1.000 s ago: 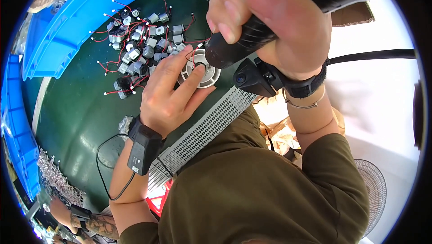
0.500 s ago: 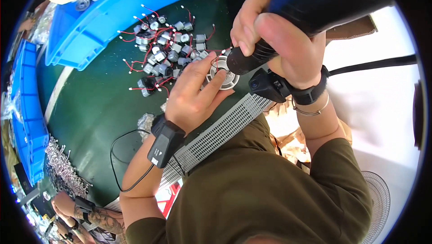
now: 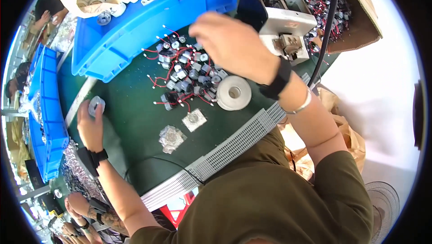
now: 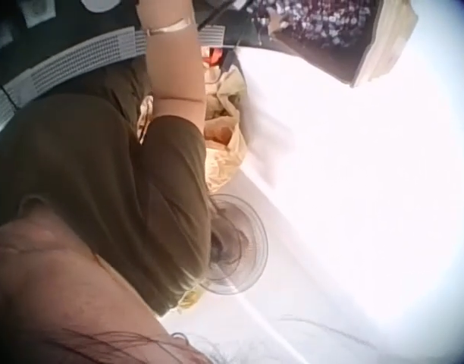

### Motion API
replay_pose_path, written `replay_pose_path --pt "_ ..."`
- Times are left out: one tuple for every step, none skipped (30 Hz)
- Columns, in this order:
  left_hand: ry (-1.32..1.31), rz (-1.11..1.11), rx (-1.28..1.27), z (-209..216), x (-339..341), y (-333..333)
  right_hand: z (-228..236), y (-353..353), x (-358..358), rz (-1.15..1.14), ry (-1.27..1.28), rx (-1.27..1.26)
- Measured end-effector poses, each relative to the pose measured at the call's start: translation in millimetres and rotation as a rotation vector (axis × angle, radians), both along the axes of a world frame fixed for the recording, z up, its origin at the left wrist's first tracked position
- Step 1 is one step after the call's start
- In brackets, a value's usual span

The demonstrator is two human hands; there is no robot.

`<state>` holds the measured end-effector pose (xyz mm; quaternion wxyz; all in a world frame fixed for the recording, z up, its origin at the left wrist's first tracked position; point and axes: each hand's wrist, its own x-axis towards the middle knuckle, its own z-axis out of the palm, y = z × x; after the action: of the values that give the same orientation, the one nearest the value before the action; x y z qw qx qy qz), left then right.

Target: The person picks up a motor and a plastic housing, fits the motor into the housing, and drives screws into the assembly with a power screwdriver. They then set the completed unit aside and repeat the process with another motor and housing.

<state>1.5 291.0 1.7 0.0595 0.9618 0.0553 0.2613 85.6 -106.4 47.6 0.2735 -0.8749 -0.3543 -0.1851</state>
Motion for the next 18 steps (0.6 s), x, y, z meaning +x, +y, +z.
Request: replay_pose_path --pt "-0.119 0.082 0.119 17 4 -13 -16 0 10 -0.039 -0.012 -0.196" --pt "-0.263 0.13 0.12 36 6 -26 -15 8 14 -0.073 0.12 -0.409" --pt "-0.336 0.145 0.067 53 16 -50 -29 9 27 -0.039 0.195 -0.446" --pt "-0.358 0.052 -0.031 72 26 -66 -38 14 36 -0.023 0.206 -0.5" --pt "-0.376 -0.045 -0.136 86 42 -80 -43 15 43 0.004 0.256 -0.537" --pt "-0.344 -0.138 -0.167 96 63 -89 -46 17 43 0.02 0.208 -0.516" --pt "-0.314 -0.24 -0.208 102 91 -97 -47 14 40 0.026 0.16 -0.502" --pt "-0.232 -0.315 -0.154 110 121 -101 -45 14 37 0.037 0.065 -0.535" --pt "-0.144 -0.393 -0.104 111 155 -104 -39 11 30 0.035 0.082 -0.495" --pt "-0.017 -0.473 -0.116 111 182 -99 -28 16 23 0.003 0.1 -0.435" --pt "0.104 -0.559 -0.135 107 212 -99 -13 16 18 -0.039 0.114 -0.383" --pt "0.218 -0.557 -0.037 102 236 -99 0 13 13 -0.002 0.19 -0.286" --pt "0.325 -0.557 0.058 96 262 -102 9 7 12 0.031 0.261 -0.193" --pt "0.305 -0.691 0.203 85 293 -94 8 6 11 0.074 0.235 -0.025" --pt "0.284 -0.843 0.344 75 318 -92 8 4 10 0.068 0.185 0.066" --pt "0.432 -0.704 0.489 85 320 -135 4 -9 13 0.045 0.2 0.139" --pt "0.421 -0.696 0.493 75 328 -137 4 -10 12 0.071 0.208 0.23" --pt "0.393 -0.708 0.416 53 338 -137 7 -10 9 0.089 0.25 0.274"
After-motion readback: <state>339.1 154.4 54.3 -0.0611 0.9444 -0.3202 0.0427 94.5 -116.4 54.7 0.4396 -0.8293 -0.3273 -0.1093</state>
